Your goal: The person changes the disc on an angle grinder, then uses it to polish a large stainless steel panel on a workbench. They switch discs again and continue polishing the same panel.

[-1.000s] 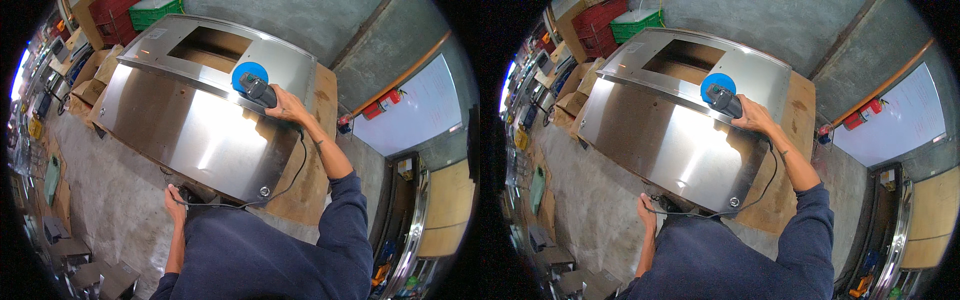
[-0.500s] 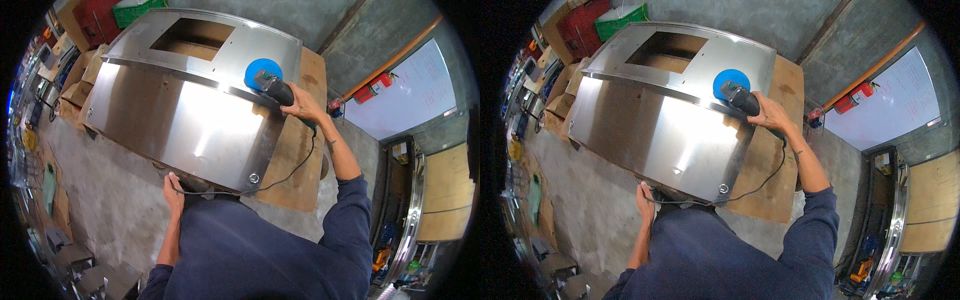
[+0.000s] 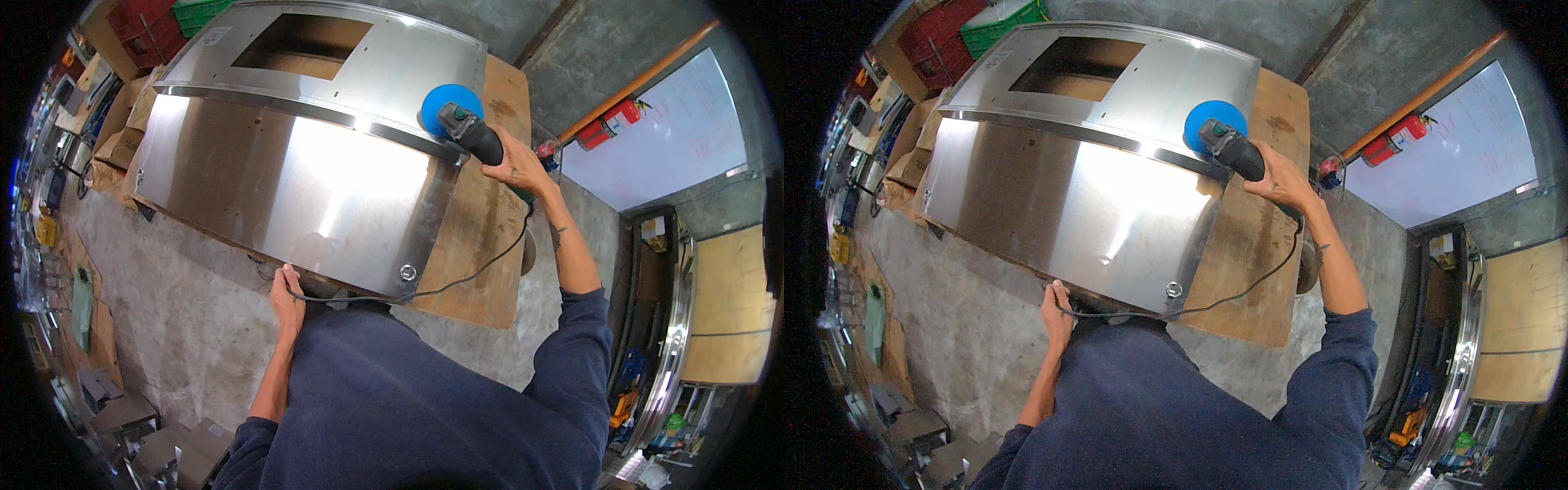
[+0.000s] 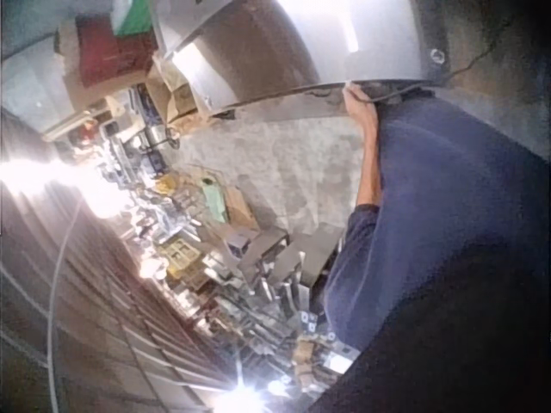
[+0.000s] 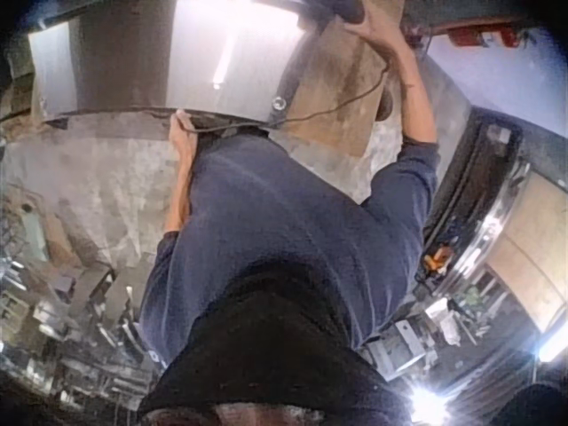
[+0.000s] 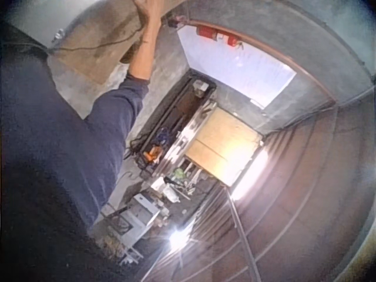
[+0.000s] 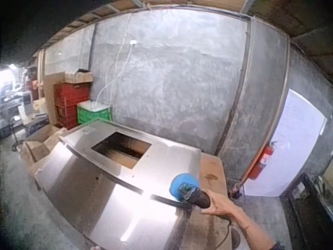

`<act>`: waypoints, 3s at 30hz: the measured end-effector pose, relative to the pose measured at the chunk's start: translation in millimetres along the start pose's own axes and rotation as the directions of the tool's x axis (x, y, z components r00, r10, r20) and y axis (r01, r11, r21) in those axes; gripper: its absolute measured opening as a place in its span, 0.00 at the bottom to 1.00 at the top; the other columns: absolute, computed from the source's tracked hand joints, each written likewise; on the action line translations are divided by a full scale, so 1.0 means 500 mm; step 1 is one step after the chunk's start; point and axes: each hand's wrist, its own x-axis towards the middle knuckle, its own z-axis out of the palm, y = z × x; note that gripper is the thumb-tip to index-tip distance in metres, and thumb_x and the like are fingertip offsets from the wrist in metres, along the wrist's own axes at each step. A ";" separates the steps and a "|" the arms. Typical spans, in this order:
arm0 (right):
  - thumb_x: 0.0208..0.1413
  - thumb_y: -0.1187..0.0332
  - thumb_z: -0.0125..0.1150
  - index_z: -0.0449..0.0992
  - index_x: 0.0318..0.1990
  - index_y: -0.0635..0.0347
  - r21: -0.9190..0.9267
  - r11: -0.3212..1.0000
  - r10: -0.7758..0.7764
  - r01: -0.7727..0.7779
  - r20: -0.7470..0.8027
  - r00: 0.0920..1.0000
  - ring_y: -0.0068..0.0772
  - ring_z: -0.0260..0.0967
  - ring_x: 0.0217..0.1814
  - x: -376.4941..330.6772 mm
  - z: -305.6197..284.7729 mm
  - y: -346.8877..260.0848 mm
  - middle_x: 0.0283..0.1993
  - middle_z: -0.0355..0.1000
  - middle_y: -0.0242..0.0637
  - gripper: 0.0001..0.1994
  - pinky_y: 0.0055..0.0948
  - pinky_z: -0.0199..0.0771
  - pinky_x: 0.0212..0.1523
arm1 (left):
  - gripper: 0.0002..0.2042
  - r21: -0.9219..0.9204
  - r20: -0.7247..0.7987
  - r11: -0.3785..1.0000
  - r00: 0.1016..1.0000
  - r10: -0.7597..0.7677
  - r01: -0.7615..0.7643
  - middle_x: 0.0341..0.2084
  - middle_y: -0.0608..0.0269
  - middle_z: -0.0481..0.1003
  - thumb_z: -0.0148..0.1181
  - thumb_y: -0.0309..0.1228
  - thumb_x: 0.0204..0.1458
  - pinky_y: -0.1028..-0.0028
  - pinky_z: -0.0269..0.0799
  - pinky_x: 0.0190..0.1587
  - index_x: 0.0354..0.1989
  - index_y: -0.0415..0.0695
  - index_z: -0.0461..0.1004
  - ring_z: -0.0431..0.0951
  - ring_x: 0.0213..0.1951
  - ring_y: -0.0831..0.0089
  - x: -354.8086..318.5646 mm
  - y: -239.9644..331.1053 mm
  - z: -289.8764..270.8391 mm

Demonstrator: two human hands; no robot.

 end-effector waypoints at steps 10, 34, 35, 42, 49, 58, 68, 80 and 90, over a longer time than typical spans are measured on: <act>0.50 0.58 0.77 0.68 0.66 0.64 0.313 0.943 0.221 -0.115 -0.328 0.919 0.41 0.81 0.46 -0.025 -0.041 -0.088 0.48 0.79 0.49 0.38 0.39 0.80 0.47 | 0.22 -0.002 0.039 0.999 0.998 0.040 -0.040 0.25 0.53 0.72 0.48 0.43 0.77 0.63 0.69 0.38 0.33 0.37 0.70 0.71 0.30 0.62 -0.003 -0.128 -0.056; 0.62 0.67 0.66 0.64 0.57 0.62 0.997 0.076 -0.036 0.020 -0.018 0.999 0.34 0.78 0.36 -0.028 0.476 -0.919 0.43 0.71 0.40 0.21 0.36 0.85 0.37 | 0.42 -0.134 0.185 0.964 0.950 0.252 -0.229 0.68 0.33 0.65 0.67 0.27 0.59 0.53 0.69 0.69 0.78 0.40 0.49 0.69 0.69 0.40 -0.056 0.110 -0.381; 0.62 0.68 0.67 0.63 0.57 0.60 0.998 0.064 -0.062 0.021 -0.017 0.998 0.33 0.78 0.35 -0.031 0.512 -0.955 0.42 0.72 0.41 0.21 0.36 0.85 0.37 | 0.42 -0.114 0.142 0.974 0.967 0.212 -0.197 0.68 0.32 0.65 0.67 0.28 0.59 0.53 0.69 0.68 0.78 0.40 0.49 0.69 0.69 0.39 -0.067 0.082 -0.408; 0.61 0.75 0.69 0.62 0.66 0.64 0.977 0.098 -0.028 -0.189 0.193 0.981 0.34 0.80 0.37 -0.137 0.647 -1.159 0.46 0.76 0.41 0.29 0.33 0.84 0.38 | 0.42 -0.266 0.213 0.964 0.974 0.080 -0.021 0.61 0.34 0.70 0.69 0.42 0.60 0.53 0.72 0.63 0.73 0.33 0.52 0.74 0.62 0.42 -0.138 -0.096 -0.574; 0.56 0.56 0.70 0.69 0.55 0.66 0.976 0.162 -0.403 -0.147 0.201 0.893 0.41 0.80 0.35 -0.162 0.733 -1.272 0.40 0.74 0.44 0.27 0.43 0.85 0.37 | 0.36 -0.611 0.583 0.700 0.808 0.083 0.369 0.54 0.53 0.73 0.70 0.50 0.63 0.66 0.75 0.47 0.68 0.37 0.63 0.75 0.48 0.68 -0.080 -0.195 -0.703; 0.65 0.57 0.72 0.65 0.68 0.64 0.905 0.426 -0.460 0.007 0.210 0.863 0.30 0.69 0.52 -0.195 0.715 -1.384 0.53 0.71 0.36 0.32 0.30 0.72 0.55 | 0.44 -0.386 -0.022 0.907 0.982 -0.189 0.166 0.45 0.38 0.80 0.75 0.39 0.49 0.58 0.76 0.53 0.69 0.27 0.58 0.82 0.48 0.47 -0.141 -0.148 -0.801; 0.59 0.65 0.77 0.66 0.60 0.62 0.892 0.302 -0.308 -0.335 0.424 0.852 0.29 0.73 0.45 -0.208 0.792 -1.340 0.47 0.71 0.36 0.28 0.33 0.79 0.45 | 0.12 -0.055 -0.126 0.984 0.979 0.163 -0.171 0.42 0.49 0.83 0.69 0.35 0.62 0.64 0.82 0.40 0.49 0.42 0.85 0.86 0.36 0.61 -0.210 -0.004 -1.030; 0.57 0.64 0.78 0.64 0.65 0.60 0.929 0.311 -0.403 -0.198 0.318 0.858 0.26 0.72 0.46 -0.213 0.774 -1.308 0.47 0.70 0.32 0.34 0.31 0.78 0.47 | 0.09 0.236 -0.612 0.271 0.074 0.788 -0.933 0.37 0.60 0.83 0.64 0.31 0.64 0.72 0.78 0.35 0.49 0.45 0.84 0.81 0.31 0.71 -0.289 0.227 -1.105; 0.57 0.65 0.78 0.64 0.66 0.60 0.909 0.319 -0.375 -0.268 0.380 0.846 0.26 0.74 0.47 -0.214 0.766 -1.283 0.47 0.70 0.33 0.34 0.32 0.78 0.49 | 0.10 0.205 -0.638 0.225 0.044 0.769 -0.953 0.40 0.60 0.82 0.61 0.33 0.67 0.71 0.77 0.38 0.50 0.43 0.82 0.80 0.33 0.72 -0.307 0.236 -1.089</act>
